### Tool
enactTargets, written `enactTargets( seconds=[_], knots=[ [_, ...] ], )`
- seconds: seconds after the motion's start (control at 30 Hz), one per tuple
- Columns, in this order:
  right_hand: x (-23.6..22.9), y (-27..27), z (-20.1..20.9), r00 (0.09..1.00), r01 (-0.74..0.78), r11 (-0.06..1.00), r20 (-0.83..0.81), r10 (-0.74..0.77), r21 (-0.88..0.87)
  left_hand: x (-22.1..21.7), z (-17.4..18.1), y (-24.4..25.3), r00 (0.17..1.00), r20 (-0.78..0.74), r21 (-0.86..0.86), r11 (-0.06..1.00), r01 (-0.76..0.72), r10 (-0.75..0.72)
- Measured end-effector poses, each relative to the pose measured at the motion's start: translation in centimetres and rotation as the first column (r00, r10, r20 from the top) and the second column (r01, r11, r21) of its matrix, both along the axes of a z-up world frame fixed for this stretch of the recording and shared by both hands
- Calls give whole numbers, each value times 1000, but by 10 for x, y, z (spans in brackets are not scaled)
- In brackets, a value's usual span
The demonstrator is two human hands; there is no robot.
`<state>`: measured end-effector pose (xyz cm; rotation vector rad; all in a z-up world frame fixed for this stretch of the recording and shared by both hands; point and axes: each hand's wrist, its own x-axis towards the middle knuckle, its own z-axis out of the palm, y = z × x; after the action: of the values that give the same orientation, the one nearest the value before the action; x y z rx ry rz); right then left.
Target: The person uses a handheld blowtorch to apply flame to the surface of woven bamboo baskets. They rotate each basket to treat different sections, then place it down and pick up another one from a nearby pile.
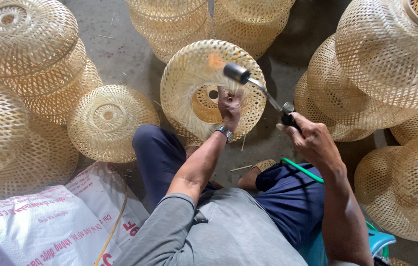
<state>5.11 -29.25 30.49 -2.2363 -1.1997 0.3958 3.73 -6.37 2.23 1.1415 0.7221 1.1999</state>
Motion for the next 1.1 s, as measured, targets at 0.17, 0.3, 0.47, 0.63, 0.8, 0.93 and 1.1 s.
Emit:
enactTargets(
  seconds=[0.17, 0.3, 0.47, 0.63, 0.8, 0.93, 1.1],
  knots=[
    [1, 4, 7, 1000, -23, 999, 21, 22, 27, -8, 11, -4, 891, -454, 155, 984, 85, -5],
    [-1, 6, 11, 998, 1, 1000, 58, -2, 23, -14, 2, 4, 800, -598, 350, 910, 222, 35],
    [-3, 13, 17, 978, -167, 978, 146, 148, 129, -20, -15, 10, 854, -477, 691, 689, 217, 210],
    [-11, 11, 20, 980, -180, 982, 98, 174, 56, -35, 7, 16, 721, -678, 608, 660, 441, 142],
    [2, -8, 36, 994, 26, 991, 102, -40, 133, -57, 24, 31, 598, -764, 613, 565, 553, 242],
    [3, -10, 50, 983, 54, 982, 166, -84, 179, -54, 20, 40, 467, -819, 574, 501, 648, 334],
    [3, -5, 58, 993, -26, 985, 121, 5, 171, -66, 15, 49, 581, -724, 689, 383, 615, 371]
  ],
)
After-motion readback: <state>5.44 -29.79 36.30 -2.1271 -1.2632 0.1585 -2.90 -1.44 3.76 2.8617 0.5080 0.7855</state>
